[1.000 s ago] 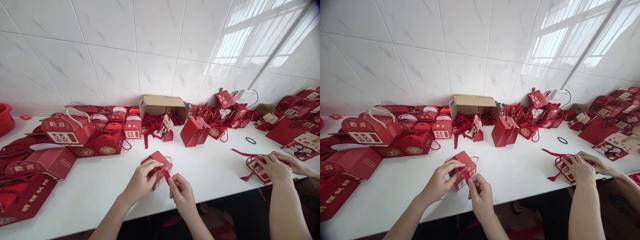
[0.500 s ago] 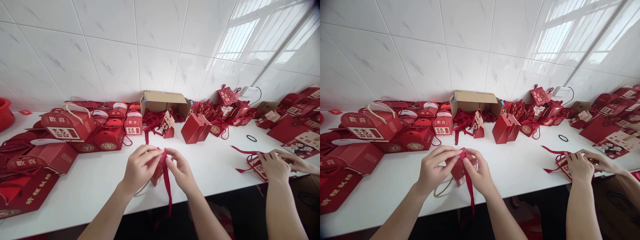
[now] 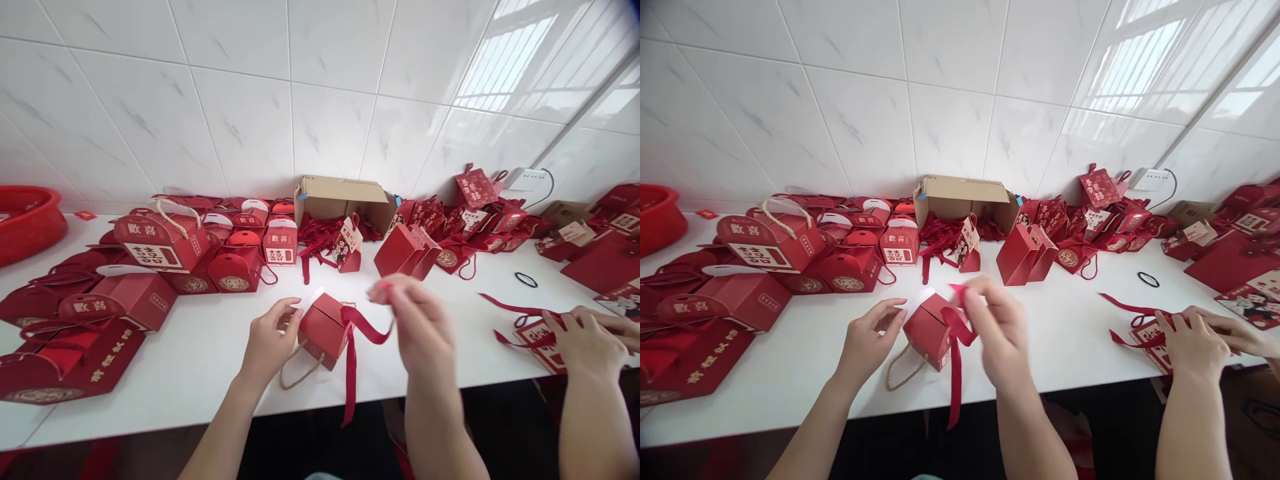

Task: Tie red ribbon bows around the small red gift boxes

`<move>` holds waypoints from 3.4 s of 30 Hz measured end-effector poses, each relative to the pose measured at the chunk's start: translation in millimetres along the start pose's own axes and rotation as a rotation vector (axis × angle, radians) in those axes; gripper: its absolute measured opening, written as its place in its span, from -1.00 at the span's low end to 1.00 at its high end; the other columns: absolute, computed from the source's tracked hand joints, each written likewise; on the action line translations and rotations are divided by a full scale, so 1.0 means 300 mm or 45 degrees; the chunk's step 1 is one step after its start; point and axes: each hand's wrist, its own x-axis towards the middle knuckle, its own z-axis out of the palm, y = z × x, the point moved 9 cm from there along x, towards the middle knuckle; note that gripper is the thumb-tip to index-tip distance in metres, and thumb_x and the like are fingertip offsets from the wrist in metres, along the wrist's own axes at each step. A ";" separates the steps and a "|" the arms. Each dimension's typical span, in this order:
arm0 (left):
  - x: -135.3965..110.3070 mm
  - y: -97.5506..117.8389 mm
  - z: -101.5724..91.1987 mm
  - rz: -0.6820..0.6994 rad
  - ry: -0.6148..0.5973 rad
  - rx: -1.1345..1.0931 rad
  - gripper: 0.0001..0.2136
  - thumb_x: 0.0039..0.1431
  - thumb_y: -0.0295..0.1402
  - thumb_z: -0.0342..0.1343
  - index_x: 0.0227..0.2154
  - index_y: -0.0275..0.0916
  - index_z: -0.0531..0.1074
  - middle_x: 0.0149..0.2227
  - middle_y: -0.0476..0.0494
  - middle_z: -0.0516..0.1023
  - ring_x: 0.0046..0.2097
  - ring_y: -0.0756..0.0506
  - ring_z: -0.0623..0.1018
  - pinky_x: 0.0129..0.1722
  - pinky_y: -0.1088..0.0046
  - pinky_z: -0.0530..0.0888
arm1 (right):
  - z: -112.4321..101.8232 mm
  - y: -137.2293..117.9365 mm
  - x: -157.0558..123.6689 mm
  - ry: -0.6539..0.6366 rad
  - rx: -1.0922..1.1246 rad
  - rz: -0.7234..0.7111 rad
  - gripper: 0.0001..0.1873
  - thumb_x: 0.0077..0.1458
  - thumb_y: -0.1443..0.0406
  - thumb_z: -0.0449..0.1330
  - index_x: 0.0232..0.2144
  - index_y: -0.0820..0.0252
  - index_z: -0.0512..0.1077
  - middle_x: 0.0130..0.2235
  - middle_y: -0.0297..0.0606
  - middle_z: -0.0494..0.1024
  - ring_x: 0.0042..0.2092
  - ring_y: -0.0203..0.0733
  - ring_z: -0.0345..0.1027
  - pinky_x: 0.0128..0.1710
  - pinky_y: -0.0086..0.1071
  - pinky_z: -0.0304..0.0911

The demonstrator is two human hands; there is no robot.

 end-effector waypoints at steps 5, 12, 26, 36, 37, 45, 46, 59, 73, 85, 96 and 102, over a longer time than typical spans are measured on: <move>-0.051 0.001 -0.015 -0.027 0.052 -0.089 -0.77 0.18 -0.24 0.08 -0.16 -0.23 0.42 -0.43 -0.06 0.61 -0.41 -0.05 0.60 -0.43 0.49 0.53 | 0.163 0.311 -0.020 -0.378 -0.576 0.380 -0.76 0.16 0.30 0.09 -0.52 0.17 0.43 -0.04 -0.14 0.47 0.03 -0.05 0.34 0.04 -0.15 0.16; -0.074 -0.003 -0.014 -0.030 0.077 -0.111 -0.77 0.18 -0.26 0.08 -0.15 -0.23 0.40 -0.45 -0.03 0.58 -0.45 -0.02 0.55 -0.47 0.53 0.49 | 0.192 0.366 -0.045 -0.459 -0.912 0.405 -0.76 0.17 0.36 0.05 -0.47 0.21 0.47 0.01 -0.05 0.46 0.10 0.02 0.28 0.07 -0.10 0.13; -0.079 -0.035 0.016 -0.271 -0.099 -0.288 -0.73 0.20 -0.09 -0.01 -0.22 -0.19 0.35 -0.34 -0.07 0.48 -0.40 -0.02 0.48 -0.50 0.52 0.42 | 0.251 0.352 -0.059 -0.787 -0.918 0.369 -0.73 0.20 0.34 0.04 -0.45 0.17 0.50 -0.04 -0.15 0.49 0.10 -0.04 0.27 0.06 -0.13 0.13; 0.009 -0.193 -0.066 -0.306 -0.131 -0.090 -0.71 0.05 -0.07 0.07 -0.49 -0.22 0.39 -0.46 -0.04 0.44 -0.41 -0.06 0.40 -0.38 0.45 0.36 | 0.051 0.296 -0.047 -0.344 -0.808 0.265 -0.74 0.22 0.18 0.06 -0.13 0.11 0.45 0.16 -0.10 0.31 0.22 0.00 0.14 0.19 -0.04 0.05; 0.009 -0.243 -0.115 -0.338 -0.061 -0.026 -0.74 0.01 -0.09 0.09 -0.51 -0.21 0.39 -0.45 -0.05 0.44 -0.41 -0.07 0.39 -0.38 0.44 0.34 | -0.002 0.296 -0.061 -0.267 -0.767 0.282 -0.72 0.22 0.15 0.06 -0.10 0.10 0.43 0.14 -0.11 0.34 0.20 -0.02 0.17 0.18 -0.07 0.09; 0.010 -0.281 -0.136 -0.316 0.070 -0.006 -0.74 -0.03 -0.12 0.13 -0.36 -0.18 0.41 -0.17 -0.18 0.43 -0.12 -0.20 0.42 -0.11 0.30 0.36 | -0.104 0.446 -0.280 -0.395 -0.431 0.794 -0.62 0.21 0.02 0.07 -0.06 0.09 0.40 0.03 -0.16 0.48 0.10 -0.05 0.32 0.14 -0.12 0.18; 0.014 -0.239 -0.079 -0.277 -0.018 -0.079 -0.72 0.02 -0.09 0.10 -0.32 -0.18 0.41 -0.15 -0.17 0.44 -0.10 -0.18 0.43 -0.08 0.32 0.37 | -0.081 0.451 -0.287 -0.419 -0.369 0.786 -0.62 0.21 0.03 0.08 -0.04 0.09 0.40 0.04 -0.17 0.47 0.11 -0.06 0.31 0.15 -0.15 0.18; -0.062 -0.133 0.038 -0.309 -0.552 -0.515 -0.66 0.11 -0.09 0.10 -0.59 -0.24 0.28 -0.57 0.07 0.17 -0.50 0.05 0.16 -0.49 0.53 0.19 | -0.002 0.552 -0.275 -0.531 0.173 0.960 -0.69 0.00 0.10 0.33 -0.49 0.20 0.37 -0.39 -0.32 0.45 -0.37 -0.31 0.32 -0.33 -0.42 0.21; -0.004 -0.165 -0.064 -0.448 -0.344 -0.492 -0.60 -0.04 -0.06 0.21 -0.68 -0.23 0.24 -0.62 0.10 0.06 -0.56 0.06 0.12 -0.60 0.57 0.17 | -0.039 0.524 -0.101 -0.588 -0.130 0.902 -0.57 0.01 -0.01 0.23 -0.62 0.21 0.34 -0.68 -0.45 0.22 -0.60 -0.42 -0.05 -0.59 -0.44 -0.17; -0.041 -0.228 -0.006 -0.513 -0.376 -0.424 -0.59 -0.07 -0.02 0.22 -0.70 -0.24 0.26 -0.68 0.13 0.04 -0.59 0.08 0.03 -0.61 0.54 0.03 | -0.038 0.588 -0.134 -0.668 -0.262 0.877 -0.57 0.00 -0.04 0.23 -0.55 0.23 0.42 -0.65 -0.47 0.14 -0.58 -0.41 -0.06 -0.60 -0.46 -0.11; -0.056 -0.282 0.020 -0.497 -0.341 -0.356 -0.57 -0.06 0.04 0.19 -0.67 -0.26 0.36 -0.65 0.06 0.25 -0.57 0.04 0.22 -0.58 0.55 0.19 | -0.029 0.662 -0.186 -0.675 -0.249 0.889 -0.54 -0.02 -0.08 0.23 -0.50 0.23 0.43 -0.62 -0.45 0.22 -0.55 -0.36 0.01 -0.53 -0.44 -0.01; -0.081 -0.302 -0.104 -0.454 0.055 -0.187 -0.65 -0.02 0.01 0.16 -0.38 -0.20 0.45 -0.25 -0.14 0.50 -0.15 -0.17 0.45 -0.17 0.39 0.39 | -0.148 0.521 -0.193 -0.158 -0.635 0.457 -0.69 0.15 0.03 0.10 -0.36 0.15 0.33 -0.32 -0.25 0.42 -0.24 -0.14 0.29 -0.18 -0.28 0.20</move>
